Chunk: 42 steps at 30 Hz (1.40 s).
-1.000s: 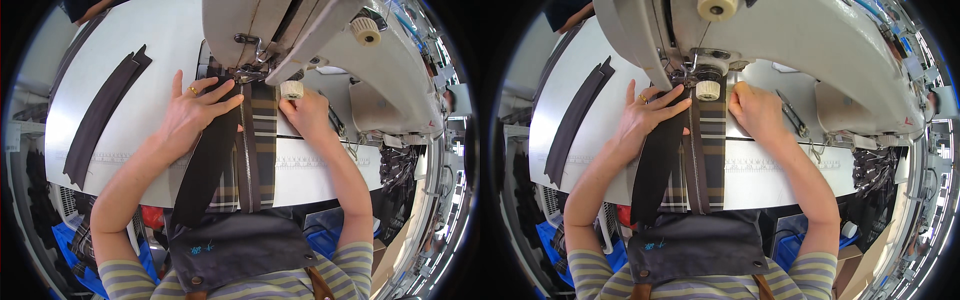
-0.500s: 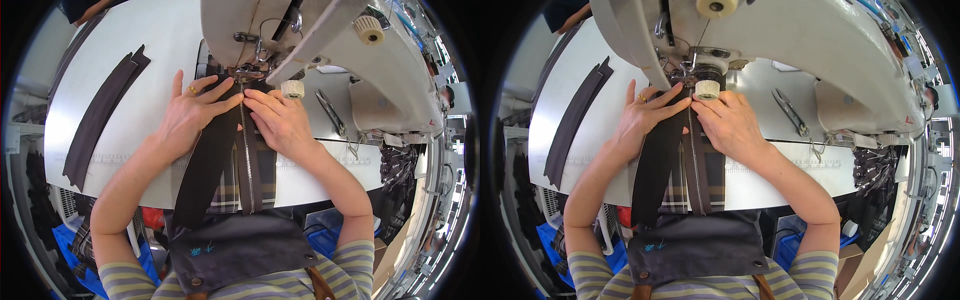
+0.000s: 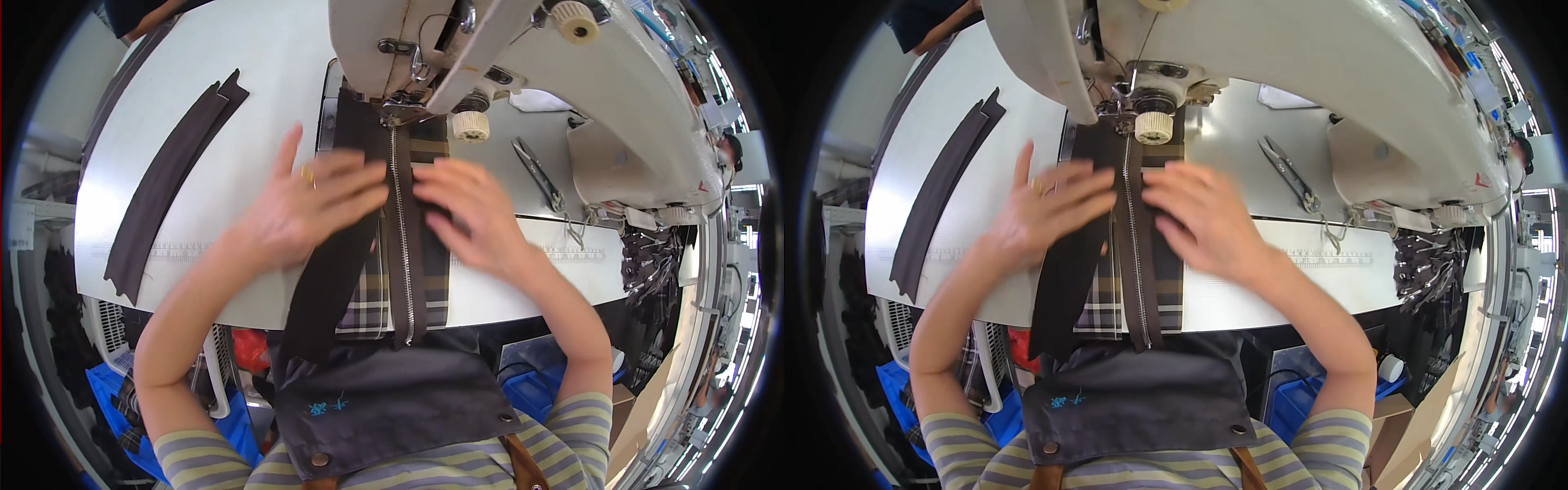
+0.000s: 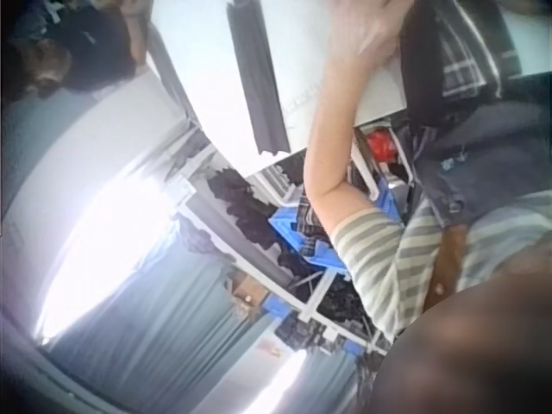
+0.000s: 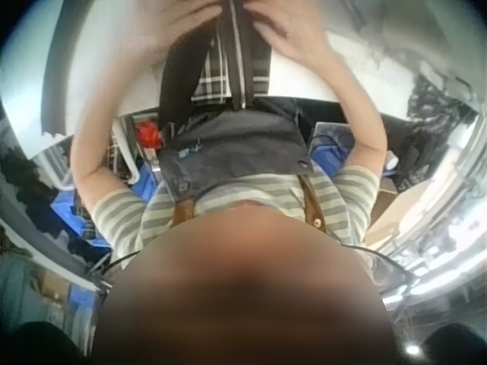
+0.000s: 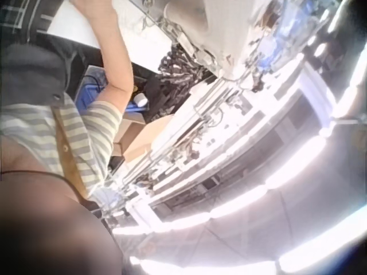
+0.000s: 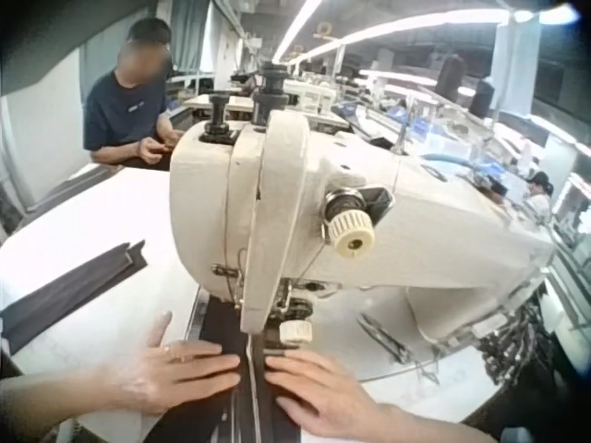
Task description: Sewing a zipper onto pieces of plaid fabric using an industrial sewing machine.
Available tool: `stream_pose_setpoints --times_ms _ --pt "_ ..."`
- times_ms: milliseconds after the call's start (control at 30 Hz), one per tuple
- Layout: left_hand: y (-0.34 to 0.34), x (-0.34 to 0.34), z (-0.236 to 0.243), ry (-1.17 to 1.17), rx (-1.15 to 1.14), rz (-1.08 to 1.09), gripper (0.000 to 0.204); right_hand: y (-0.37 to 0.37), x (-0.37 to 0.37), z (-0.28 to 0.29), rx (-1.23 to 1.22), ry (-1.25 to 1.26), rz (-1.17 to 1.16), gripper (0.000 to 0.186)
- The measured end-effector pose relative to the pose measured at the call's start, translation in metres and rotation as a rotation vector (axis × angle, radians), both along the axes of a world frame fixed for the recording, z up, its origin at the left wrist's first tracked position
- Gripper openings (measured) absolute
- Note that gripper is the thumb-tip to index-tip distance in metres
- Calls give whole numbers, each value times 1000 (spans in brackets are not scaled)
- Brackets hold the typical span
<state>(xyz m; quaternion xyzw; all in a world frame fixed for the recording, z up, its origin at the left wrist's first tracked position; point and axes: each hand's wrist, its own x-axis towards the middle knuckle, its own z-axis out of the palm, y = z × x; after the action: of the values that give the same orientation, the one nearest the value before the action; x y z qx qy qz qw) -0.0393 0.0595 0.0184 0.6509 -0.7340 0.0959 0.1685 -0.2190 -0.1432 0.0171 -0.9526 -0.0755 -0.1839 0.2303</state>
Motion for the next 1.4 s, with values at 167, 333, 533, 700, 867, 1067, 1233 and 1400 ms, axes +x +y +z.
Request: stream_pose_setpoints --times_ms 167,333,533,700,867,1067,1233,1400 --pt "72 -64 3 115 114 -14 41 57 -84 21 85 286 178 53" --pt "81 -92 2 187 88 154 40 92 -96 -9 -164 52 -17 53" --pt "84 -92 -7 219 45 192 43 88 -93 -10 3 44 21 49" --pt "84 -94 -9 245 15 206 45 95 -95 -14 -248 43 -32 46" --pt "84 -96 -9 230 0 220 45 89 -95 -13 -30 -31 -52 41" --pt "83 -96 -7 242 -3 224 41 93 -87 -13 -36 -53 58 36" --pt "75 -99 3 275 -35 220 33 99 -80 -19 -86 -158 -10 42" --pt "66 -111 17 312 -103 199 27 102 -82 -12 -9 -112 -26 40"
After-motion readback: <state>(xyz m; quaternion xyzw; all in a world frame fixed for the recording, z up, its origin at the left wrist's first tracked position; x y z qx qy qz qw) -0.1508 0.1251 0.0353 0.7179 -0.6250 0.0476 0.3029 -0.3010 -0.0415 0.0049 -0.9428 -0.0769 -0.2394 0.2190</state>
